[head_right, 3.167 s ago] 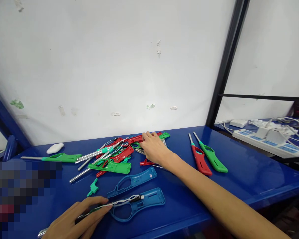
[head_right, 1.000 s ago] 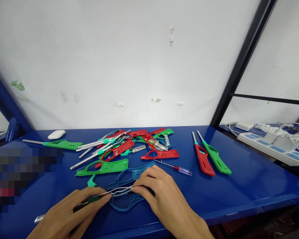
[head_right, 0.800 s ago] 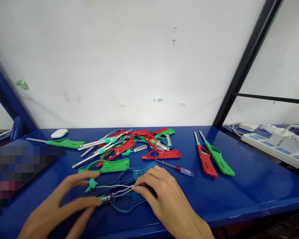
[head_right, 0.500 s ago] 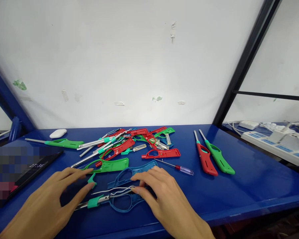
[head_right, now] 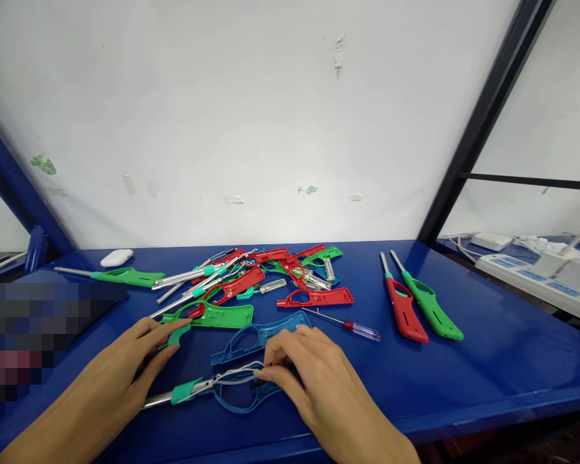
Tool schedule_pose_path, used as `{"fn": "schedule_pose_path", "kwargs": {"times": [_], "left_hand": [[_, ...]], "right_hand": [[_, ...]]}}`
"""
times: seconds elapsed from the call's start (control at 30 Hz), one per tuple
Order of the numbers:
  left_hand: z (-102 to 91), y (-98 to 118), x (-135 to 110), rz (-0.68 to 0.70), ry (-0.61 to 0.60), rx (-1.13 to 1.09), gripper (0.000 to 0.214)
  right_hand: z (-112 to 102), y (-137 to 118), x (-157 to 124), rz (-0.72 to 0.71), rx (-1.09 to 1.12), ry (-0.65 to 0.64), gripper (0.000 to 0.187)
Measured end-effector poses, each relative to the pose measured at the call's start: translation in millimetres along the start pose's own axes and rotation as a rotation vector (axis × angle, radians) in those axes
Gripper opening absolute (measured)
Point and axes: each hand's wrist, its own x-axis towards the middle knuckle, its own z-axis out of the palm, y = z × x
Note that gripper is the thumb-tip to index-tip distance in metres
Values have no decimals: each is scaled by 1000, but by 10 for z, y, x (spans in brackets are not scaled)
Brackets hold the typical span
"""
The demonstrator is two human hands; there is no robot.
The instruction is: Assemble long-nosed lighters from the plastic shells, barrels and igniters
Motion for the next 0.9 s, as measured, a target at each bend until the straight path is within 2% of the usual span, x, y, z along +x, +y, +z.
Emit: {"fn": "schedule_pose_path", "kwargs": {"times": [0.17,0.33,0.47,0.6,0.73,0.8,0.87,0.9], "left_hand": [[-152,2,98,-20,-31,-31,45],[-300,111,105,-54,-24,-165,41],[-278,237,70,-75,3,-342,32],[-240,326,68,-59,-26,-345,32],[-214,301,10,-20,-22,-393,31],[-215,272,-54,-4,-57,-429,28],[-226,264,-129,30,-83,-394,25],[-232,274,-166,49,-47,-339,25]], "right_hand": [[-5,24,-13,35,15,-33,13],[-28,26,-28,43,21,-27,19],[-58,-14,-36,91,12,-34,11],[-73,-30,-26,50,4,-35,4],[-61,0,-31,15,20,-18,4],[-51,13,-42,8,19,5,5],[-43,17,-51,5,16,33,8],[-41,15,-52,2,13,44,8]]}}
